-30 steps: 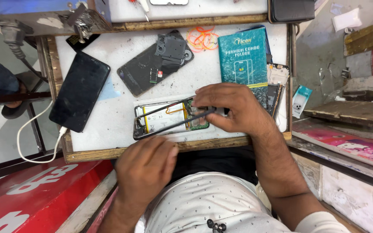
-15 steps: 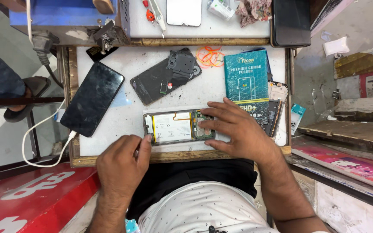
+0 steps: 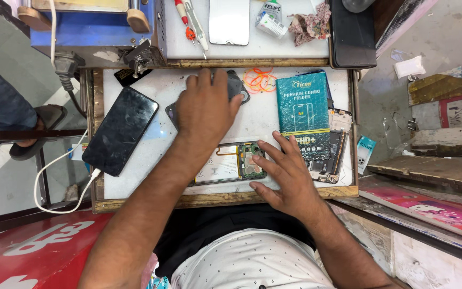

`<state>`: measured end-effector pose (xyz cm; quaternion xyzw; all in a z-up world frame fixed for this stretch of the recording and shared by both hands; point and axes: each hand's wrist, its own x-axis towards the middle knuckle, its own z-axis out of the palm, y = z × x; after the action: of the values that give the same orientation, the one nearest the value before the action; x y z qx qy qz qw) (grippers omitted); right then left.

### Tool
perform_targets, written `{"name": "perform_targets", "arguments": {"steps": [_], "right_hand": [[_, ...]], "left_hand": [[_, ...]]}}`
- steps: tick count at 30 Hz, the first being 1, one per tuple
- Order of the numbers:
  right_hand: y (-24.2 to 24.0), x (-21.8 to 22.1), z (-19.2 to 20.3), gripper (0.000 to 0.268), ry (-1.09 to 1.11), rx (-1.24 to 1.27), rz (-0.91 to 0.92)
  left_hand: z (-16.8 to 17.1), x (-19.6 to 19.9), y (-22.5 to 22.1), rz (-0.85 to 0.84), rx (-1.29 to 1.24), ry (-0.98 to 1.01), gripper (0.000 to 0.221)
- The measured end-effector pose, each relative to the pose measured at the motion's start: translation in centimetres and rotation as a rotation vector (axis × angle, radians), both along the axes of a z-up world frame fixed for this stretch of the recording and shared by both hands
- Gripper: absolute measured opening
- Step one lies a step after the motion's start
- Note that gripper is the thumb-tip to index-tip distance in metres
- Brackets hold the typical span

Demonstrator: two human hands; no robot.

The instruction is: The person disassembles a smartphone, removes the back cover and battery, then reassembles it with a new back cover. They test the device by powering it on and navigating the interface to confirm functionality.

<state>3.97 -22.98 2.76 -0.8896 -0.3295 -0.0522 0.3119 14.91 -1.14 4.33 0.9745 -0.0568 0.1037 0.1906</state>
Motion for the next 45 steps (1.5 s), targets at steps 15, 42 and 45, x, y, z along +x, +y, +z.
{"name": "perform_targets", "arguments": {"steps": [15, 42, 45], "right_hand": [[0.3, 0.7, 0.6, 0.073, 0.124, -0.007, 0.004], [-0.5, 5.8, 2.8, 0.038, 0.252, -0.016, 0.19], [-0.1, 6.0, 2.9, 0.033, 0.276, 0.007, 0.14]], "left_hand": [[-0.2, -0.2, -0.4, -0.046, -0.273, -0.004, 0.059], [1.1, -8.4, 8.7, -0.229, -2.006, 0.35, 0.035], [1.5, -10.4, 9.6, -0.259, -2.13, 0.339, 0.04]]}}
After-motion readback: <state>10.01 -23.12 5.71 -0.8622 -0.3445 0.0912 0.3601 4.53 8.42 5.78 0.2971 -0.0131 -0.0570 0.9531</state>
